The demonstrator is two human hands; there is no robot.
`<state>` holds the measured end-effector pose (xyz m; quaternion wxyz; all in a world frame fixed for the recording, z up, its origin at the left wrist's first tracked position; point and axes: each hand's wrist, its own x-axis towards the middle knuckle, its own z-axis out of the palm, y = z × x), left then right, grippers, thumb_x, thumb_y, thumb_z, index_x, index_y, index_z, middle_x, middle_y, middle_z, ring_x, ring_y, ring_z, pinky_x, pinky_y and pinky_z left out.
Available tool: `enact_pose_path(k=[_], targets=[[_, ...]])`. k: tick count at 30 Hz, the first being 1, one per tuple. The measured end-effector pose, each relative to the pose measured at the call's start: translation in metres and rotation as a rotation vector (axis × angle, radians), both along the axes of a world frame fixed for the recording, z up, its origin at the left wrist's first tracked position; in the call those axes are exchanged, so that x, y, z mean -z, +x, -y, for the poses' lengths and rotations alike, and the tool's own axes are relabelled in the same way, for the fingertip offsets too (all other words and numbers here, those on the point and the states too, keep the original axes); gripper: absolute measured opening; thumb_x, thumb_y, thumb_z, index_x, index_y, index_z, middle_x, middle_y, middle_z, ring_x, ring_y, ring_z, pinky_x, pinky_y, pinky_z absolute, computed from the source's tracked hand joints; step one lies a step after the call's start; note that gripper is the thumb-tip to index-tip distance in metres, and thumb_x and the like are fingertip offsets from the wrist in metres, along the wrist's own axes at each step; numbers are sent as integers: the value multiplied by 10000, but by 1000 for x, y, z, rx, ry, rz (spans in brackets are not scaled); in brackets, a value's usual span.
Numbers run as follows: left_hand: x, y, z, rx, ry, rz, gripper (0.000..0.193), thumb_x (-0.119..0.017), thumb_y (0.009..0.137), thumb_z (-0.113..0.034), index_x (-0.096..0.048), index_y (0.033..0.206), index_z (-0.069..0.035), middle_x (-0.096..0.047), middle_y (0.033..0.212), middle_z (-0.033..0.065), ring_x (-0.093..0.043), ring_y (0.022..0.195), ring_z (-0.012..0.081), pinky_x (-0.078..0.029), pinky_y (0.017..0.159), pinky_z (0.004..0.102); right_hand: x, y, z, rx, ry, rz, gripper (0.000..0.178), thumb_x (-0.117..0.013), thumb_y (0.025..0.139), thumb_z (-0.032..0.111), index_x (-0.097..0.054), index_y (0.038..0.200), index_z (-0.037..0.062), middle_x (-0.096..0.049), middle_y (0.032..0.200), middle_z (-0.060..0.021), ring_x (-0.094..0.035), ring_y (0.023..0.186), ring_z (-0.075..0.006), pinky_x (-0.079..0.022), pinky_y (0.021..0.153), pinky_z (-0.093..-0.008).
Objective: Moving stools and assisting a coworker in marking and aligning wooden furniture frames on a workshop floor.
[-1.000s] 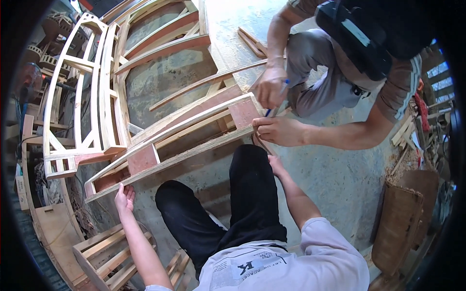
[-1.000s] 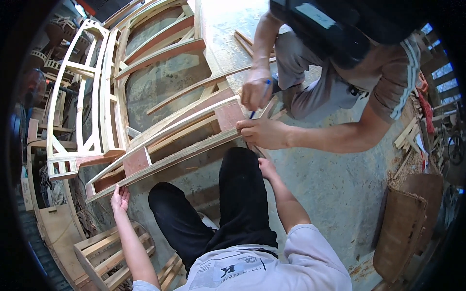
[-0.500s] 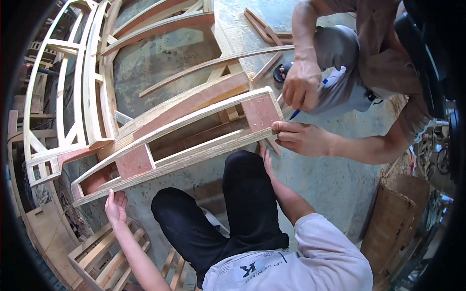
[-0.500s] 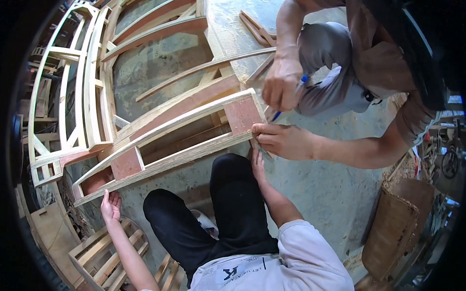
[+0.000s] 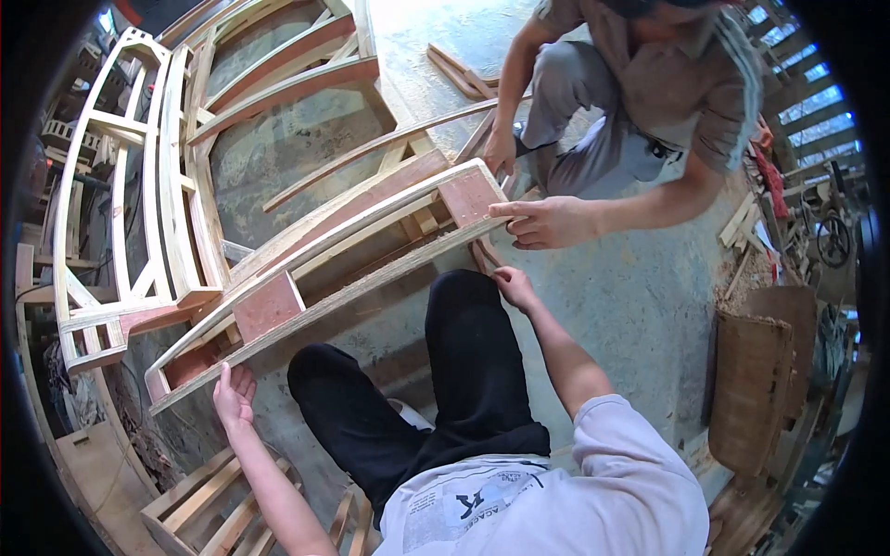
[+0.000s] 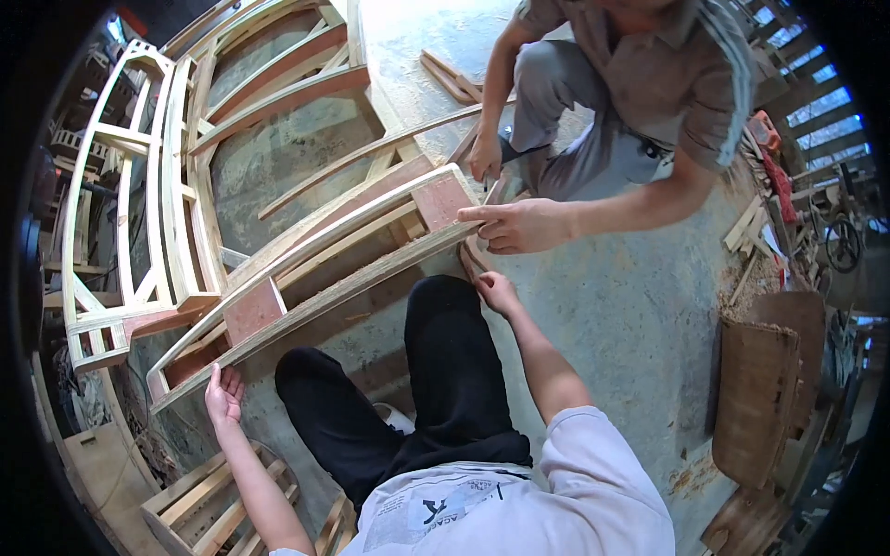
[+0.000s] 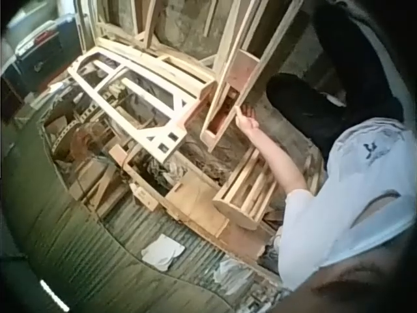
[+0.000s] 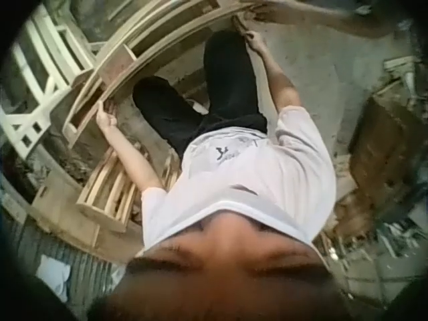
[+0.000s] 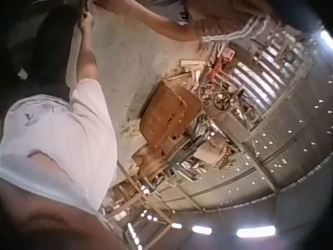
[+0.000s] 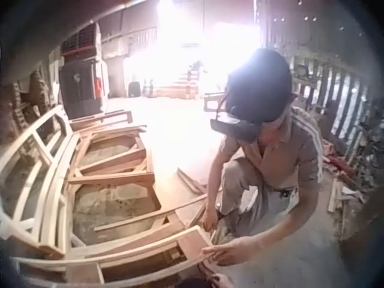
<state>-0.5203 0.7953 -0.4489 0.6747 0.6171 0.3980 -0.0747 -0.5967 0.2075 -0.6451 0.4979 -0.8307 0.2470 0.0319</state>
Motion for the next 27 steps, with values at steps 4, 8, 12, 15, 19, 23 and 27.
enact_pose_path(k=[4, 8, 12, 15, 19, 23, 27], targets=[[-4, -2, 7, -17, 31, 13, 382, -600, 835, -408, -541, 1067, -111, -624, 1003, 56, -598, 913, 230, -423, 774, 381, -60, 0, -2, 185, 366, -51, 205, -590, 846, 225, -633, 908, 35, -649, 810, -29, -605, 737, -109, -452, 612, -246], [0, -2, 3, 1, 22, 25, 384, -602, 831, -413, -546, 1065, -114, -621, 1011, 57, -588, 936, 226, -415, 779, 381, -74, -11, -8, 220, 530, -102, 214, -565, 884, 260, -607, 966, 67, -629, 841, -18, -582, 722, -106, -465, 626, -251], [-1, -1, 10, -10, 34, 23, 400, -606, 826, -419, -543, 1078, -115, -619, 1022, 56, -584, 944, 219, -417, 774, 375, -70, -20, -8, 233, 549, -133, 190, -561, 885, 229, -606, 963, 62, -629, 839, -19, -580, 695, -107, -470, 607, -248], [-1, -2, 9, -19, 41, 15, 419, -609, 821, -426, -541, 1094, -114, -615, 1034, 55, -586, 933, 214, -419, 765, 374, -70, -20, -7, 235, 583, -110, 180, -550, 891, 217, -603, 966, 62, -631, 842, -24, -585, 693, -109, -471, 603, -246], [-1, -1, 10, -16, 55, 11, 456, -609, 817, -436, -533, 1124, -107, -598, 1078, 62, -580, 936, 217, -413, 784, 378, -72, -21, -5, 249, 610, -77, 171, -541, 890, 222, -605, 929, 69, -644, 826, -30, -605, 711, -115, -452, 587, -246], [-1, 0, 13, -38, 81, -7, 486, -606, 815, -448, -530, 1143, -98, -584, 1113, 68, -562, 978, 223, -393, 821, 387, -78, -24, -2, 265, 607, -38, 176, -527, 895, 214, -602, 939, 60, -646, 841, -37, -613, 723, -126, -457, 607, -248], [4, 1, 4, -26, 82, -11, 504, -601, 816, -455, -525, 1160, -94, -576, 1133, 73, -542, 1024, 229, -382, 837, 392, -97, -27, 1, 282, 653, 8, 188, -511, 900, 198, -599, 960, 42, -650, 863, -52, -627, 750, -143, -468, 637, -259]])
